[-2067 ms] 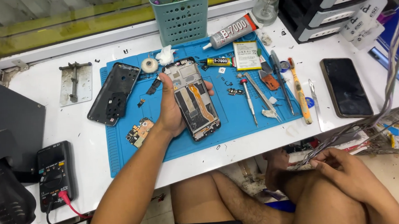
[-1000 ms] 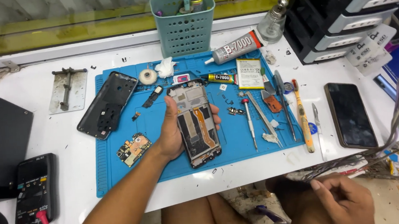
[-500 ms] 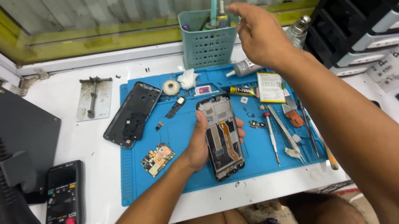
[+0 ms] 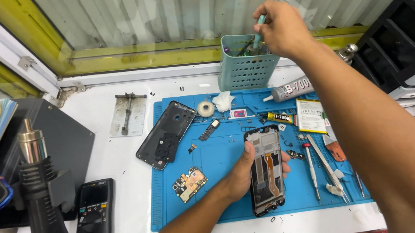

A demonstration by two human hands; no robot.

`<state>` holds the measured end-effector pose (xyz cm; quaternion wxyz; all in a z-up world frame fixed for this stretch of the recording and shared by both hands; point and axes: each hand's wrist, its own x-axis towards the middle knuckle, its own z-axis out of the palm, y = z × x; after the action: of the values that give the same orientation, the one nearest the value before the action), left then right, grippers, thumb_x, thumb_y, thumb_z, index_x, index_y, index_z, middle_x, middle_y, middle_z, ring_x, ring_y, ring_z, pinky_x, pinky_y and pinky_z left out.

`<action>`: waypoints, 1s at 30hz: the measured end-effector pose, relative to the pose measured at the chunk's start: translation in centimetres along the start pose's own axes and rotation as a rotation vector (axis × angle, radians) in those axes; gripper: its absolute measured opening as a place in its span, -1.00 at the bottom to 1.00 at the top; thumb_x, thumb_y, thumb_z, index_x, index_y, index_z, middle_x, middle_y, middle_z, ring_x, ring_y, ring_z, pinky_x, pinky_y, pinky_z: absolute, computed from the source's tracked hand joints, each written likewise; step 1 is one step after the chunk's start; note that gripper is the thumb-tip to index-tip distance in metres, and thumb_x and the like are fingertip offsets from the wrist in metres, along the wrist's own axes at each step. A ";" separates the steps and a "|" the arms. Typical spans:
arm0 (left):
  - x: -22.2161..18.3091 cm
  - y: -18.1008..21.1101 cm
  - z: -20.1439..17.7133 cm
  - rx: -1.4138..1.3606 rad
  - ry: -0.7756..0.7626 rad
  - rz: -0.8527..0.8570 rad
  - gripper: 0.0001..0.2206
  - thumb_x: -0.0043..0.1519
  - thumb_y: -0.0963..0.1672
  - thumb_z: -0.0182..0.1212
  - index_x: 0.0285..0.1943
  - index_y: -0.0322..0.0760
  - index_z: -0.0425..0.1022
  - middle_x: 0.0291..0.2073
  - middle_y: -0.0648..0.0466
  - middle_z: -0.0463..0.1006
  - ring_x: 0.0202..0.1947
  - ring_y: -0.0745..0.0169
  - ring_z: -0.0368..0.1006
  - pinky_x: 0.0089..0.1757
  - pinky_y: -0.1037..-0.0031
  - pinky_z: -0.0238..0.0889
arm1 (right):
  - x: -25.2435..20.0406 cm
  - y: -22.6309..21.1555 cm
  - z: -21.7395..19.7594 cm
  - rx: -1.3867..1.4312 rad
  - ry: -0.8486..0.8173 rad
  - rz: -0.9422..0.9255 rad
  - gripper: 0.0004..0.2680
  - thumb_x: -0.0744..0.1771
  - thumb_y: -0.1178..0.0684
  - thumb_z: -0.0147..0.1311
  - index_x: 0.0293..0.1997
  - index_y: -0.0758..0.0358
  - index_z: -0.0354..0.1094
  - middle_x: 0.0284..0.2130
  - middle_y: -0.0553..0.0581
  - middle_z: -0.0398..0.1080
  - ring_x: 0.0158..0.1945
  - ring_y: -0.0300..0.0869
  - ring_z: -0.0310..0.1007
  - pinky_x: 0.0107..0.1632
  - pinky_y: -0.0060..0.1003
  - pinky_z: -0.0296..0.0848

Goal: Applying liquid adhesive to the internal frame of a mobile phone using a syringe tool for repair purposes.

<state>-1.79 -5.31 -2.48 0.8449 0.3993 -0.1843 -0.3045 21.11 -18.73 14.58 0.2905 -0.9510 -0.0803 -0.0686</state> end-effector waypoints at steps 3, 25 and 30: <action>0.1 -0.4 -0.3 -0.036 -0.012 0.010 -0.14 0.20 0.36 -0.30 0.19 -0.35 0.49 -0.06 -0.06 0.60 -0.07 0.20 0.56 -0.12 0.36 0.49 | -0.2 2.4 -0.8 0.003 0.140 -0.236 -0.90 0.41 0.14 0.25 0.00 0.17 0.45 -0.46 -0.05 0.33 -0.39 -0.26 0.25 -0.24 -0.23 0.36; -1.7 4.2 2.5 -0.373 -0.199 0.226 -0.05 0.20 0.28 -0.06 0.58 -0.49 0.06 0.00 -0.28 0.52 -0.06 -0.07 0.52 -0.01 0.20 0.41 | -29.4 3.4 -3.0 0.441 0.629 -0.488 -0.83 0.38 0.36 0.13 0.04 0.65 0.26 -0.10 0.55 0.46 0.05 0.18 0.61 0.05 -0.20 0.70; -1.8 4.2 2.9 -0.390 -0.197 0.218 -0.06 0.21 0.26 -0.04 0.66 -0.36 -0.09 0.01 -0.36 0.49 -0.08 -0.14 0.51 -0.02 0.17 0.38 | -29.9 3.5 -2.8 0.456 0.589 -0.432 -0.81 0.32 0.35 0.18 -0.04 0.63 0.27 -0.20 0.52 0.47 0.00 0.21 0.63 0.06 -0.08 0.68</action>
<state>-3.23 -3.71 2.48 0.9119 0.1748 -0.2453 -0.2788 -7.65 -26.56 9.72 0.4828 -0.7636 -0.2044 -0.3768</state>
